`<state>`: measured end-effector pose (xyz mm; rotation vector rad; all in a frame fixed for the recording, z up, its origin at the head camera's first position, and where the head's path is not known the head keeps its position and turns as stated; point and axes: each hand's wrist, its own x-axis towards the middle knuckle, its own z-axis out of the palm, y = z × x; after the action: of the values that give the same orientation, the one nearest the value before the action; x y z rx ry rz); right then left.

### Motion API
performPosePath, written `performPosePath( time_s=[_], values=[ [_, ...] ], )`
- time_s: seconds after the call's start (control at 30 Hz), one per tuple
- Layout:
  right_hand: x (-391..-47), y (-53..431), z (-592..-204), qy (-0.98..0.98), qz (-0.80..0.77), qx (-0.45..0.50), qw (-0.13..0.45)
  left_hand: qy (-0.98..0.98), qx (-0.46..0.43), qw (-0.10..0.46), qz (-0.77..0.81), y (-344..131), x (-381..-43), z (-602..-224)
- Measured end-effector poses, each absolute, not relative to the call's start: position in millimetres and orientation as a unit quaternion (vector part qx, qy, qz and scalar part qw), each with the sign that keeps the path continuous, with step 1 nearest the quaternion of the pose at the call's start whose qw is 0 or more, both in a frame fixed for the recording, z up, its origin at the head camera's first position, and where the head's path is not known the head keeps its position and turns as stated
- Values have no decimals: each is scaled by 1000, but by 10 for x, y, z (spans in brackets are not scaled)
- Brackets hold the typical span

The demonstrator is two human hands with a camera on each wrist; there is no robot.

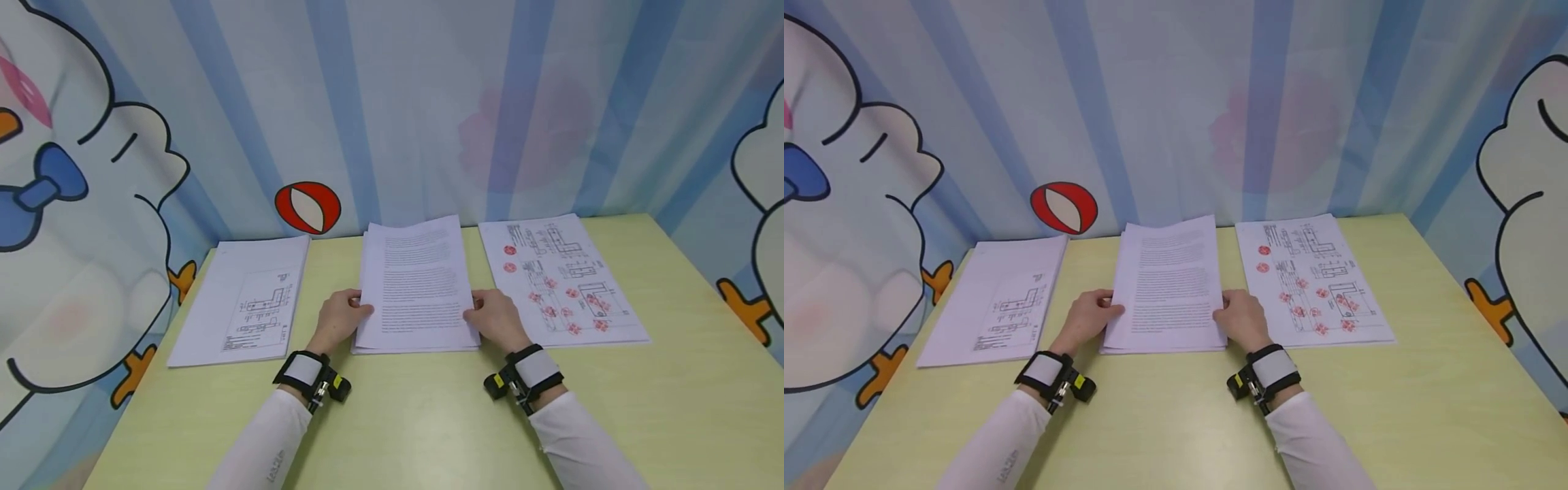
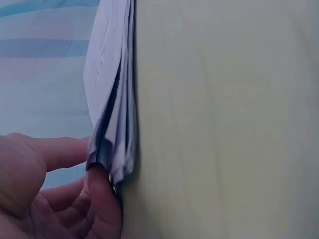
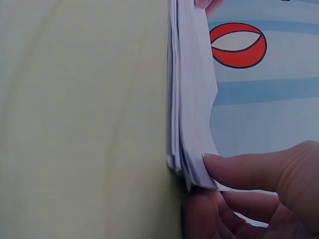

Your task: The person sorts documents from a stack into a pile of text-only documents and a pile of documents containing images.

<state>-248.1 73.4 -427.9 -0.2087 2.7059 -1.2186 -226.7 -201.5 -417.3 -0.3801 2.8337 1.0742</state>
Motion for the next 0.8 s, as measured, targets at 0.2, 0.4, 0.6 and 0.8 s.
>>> performPosePath(
  time_s=[0.2,0.4,0.6,0.8],
  values=[
    [-2503,772,-4285,905,-407,-63,109,919,-136,46,366,-2066,-2254,-4189],
    [-2543,743,-4298,893,-427,-59,130,906,-145,47,396,-2115,-2227,-4181],
    [-2571,705,-4298,902,-410,-52,125,893,-148,44,422,-2179,-2203,-4163],
    [-2590,624,-4230,916,-395,-51,54,897,-156,35,413,-2330,-2164,-4130]
  ],
)
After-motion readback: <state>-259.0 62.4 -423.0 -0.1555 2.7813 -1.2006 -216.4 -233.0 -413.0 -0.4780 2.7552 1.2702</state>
